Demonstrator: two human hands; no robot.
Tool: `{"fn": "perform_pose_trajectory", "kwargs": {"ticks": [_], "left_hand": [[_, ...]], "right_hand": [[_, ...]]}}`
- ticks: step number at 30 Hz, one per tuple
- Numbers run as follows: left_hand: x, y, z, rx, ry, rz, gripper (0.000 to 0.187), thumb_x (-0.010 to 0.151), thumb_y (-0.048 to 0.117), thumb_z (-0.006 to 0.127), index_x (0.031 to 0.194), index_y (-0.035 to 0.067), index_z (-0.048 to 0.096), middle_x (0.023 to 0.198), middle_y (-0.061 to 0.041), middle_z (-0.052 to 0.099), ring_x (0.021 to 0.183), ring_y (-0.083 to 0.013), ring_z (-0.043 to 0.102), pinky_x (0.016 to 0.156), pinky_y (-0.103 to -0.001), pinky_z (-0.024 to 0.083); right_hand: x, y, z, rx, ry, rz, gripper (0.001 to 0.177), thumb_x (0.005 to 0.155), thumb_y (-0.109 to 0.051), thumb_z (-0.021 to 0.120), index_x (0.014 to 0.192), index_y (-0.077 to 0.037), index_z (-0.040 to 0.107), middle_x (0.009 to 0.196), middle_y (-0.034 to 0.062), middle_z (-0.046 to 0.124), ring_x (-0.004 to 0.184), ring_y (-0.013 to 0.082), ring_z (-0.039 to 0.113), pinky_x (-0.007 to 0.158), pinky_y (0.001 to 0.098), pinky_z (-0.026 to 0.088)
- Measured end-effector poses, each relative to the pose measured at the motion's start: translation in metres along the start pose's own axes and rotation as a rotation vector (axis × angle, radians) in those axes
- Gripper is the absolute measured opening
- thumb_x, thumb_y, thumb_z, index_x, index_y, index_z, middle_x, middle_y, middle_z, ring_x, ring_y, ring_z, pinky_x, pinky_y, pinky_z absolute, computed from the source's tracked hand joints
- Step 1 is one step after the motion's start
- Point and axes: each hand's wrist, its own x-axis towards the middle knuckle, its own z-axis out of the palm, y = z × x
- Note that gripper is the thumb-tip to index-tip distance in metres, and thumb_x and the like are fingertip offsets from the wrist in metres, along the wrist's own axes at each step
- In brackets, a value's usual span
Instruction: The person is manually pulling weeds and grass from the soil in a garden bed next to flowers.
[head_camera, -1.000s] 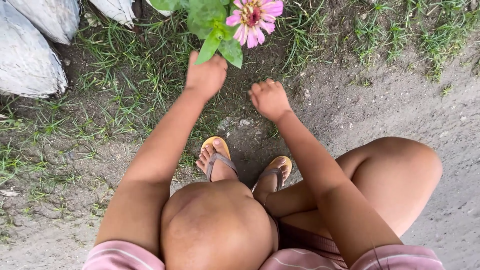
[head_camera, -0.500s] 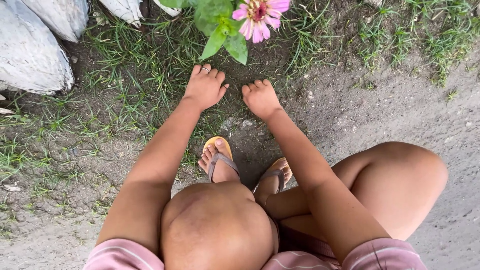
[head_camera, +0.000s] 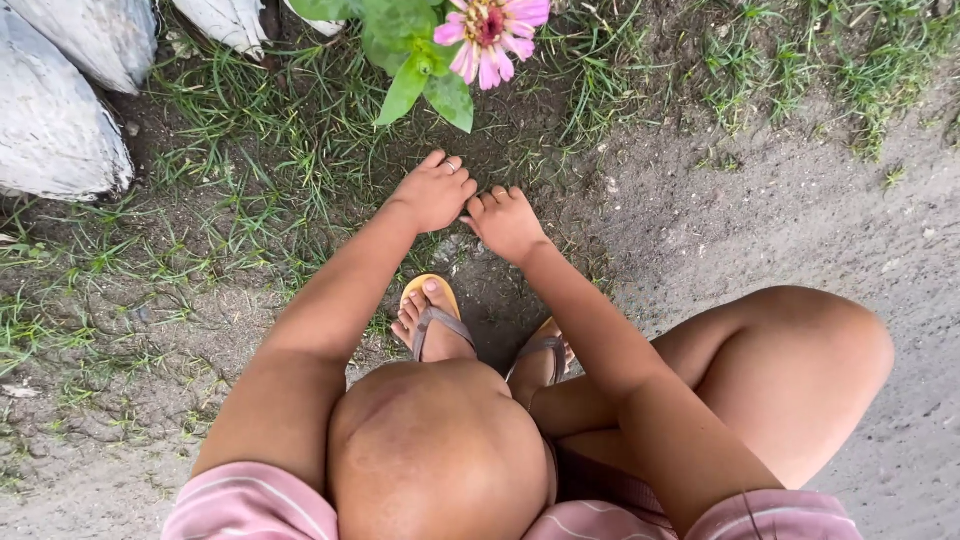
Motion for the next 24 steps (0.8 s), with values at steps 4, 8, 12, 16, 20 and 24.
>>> {"fn": "perform_pose_trajectory", "kwargs": {"ticks": [4, 8, 12, 16, 20, 24], "left_hand": [[0.002, -0.003, 0.015, 0.001, -0.032, -0.022, 0.029, 0.099, 0.040, 0.047, 0.106, 0.017, 0.062, 0.102, -0.006, 0.065, 0.114, -0.0239, 0.048, 0.113, -0.047, 0.026], [0.003, 0.004, -0.002, -0.008, -0.110, -0.049, 0.039, 0.102, 0.046, 0.044, 0.114, 0.014, 0.063, 0.107, -0.007, 0.064, 0.118, -0.0240, 0.046, 0.116, -0.047, 0.022], [0.000, 0.011, 0.004, 0.009, -0.094, -0.012, 0.040, 0.101, 0.046, 0.049, 0.115, 0.011, 0.064, 0.105, -0.008, 0.063, 0.118, -0.0258, 0.046, 0.116, -0.050, 0.022], [0.003, 0.002, 0.023, 0.026, 0.004, 0.090, 0.028, 0.102, 0.037, 0.052, 0.106, 0.013, 0.067, 0.094, -0.004, 0.063, 0.112, -0.0242, 0.048, 0.112, -0.049, 0.025], [0.002, 0.004, 0.015, 0.033, 0.178, 0.128, 0.016, 0.096, 0.027, 0.056, 0.092, 0.017, 0.067, 0.083, -0.001, 0.062, 0.105, -0.0220, 0.049, 0.106, -0.045, 0.031], [0.002, 0.007, -0.002, 0.078, 0.253, 0.141, 0.010, 0.093, 0.020, 0.058, 0.091, 0.016, 0.067, 0.082, -0.002, 0.062, 0.103, -0.0225, 0.048, 0.104, -0.045, 0.033]], "right_hand": [[-0.001, 0.007, -0.003, 0.016, -0.018, -0.049, 0.018, 0.095, -0.032, 0.064, 0.097, -0.015, 0.061, 0.079, 0.0048, 0.064, 0.081, 0.0257, 0.064, 0.070, 0.0391, 0.048], [-0.008, 0.039, 0.007, -0.064, 0.077, 0.067, 0.013, 0.087, -0.031, 0.059, 0.081, -0.020, 0.056, 0.063, 0.0020, 0.056, 0.063, 0.0258, 0.059, 0.057, 0.0415, 0.044], [-0.021, 0.064, -0.006, 0.009, 0.030, 0.133, 0.025, 0.089, -0.041, 0.061, 0.078, -0.019, 0.058, 0.063, 0.0026, 0.061, 0.066, 0.0245, 0.064, 0.062, 0.0390, 0.047], [0.001, 0.026, -0.042, 0.098, 0.022, 0.098, 0.026, 0.096, -0.042, 0.058, 0.081, -0.020, 0.062, 0.068, 0.0035, 0.067, 0.071, 0.0242, 0.067, 0.068, 0.0390, 0.050], [-0.003, 0.004, -0.024, 0.061, -0.027, 0.094, 0.036, 0.092, -0.049, 0.064, 0.093, -0.014, 0.063, 0.078, 0.0063, 0.067, 0.082, 0.0264, 0.067, 0.074, 0.0401, 0.050], [-0.010, 0.005, -0.012, -0.006, 0.006, 0.100, 0.027, 0.092, -0.043, 0.063, 0.089, -0.016, 0.061, 0.076, 0.0043, 0.063, 0.079, 0.0257, 0.065, 0.071, 0.0394, 0.047]]}}
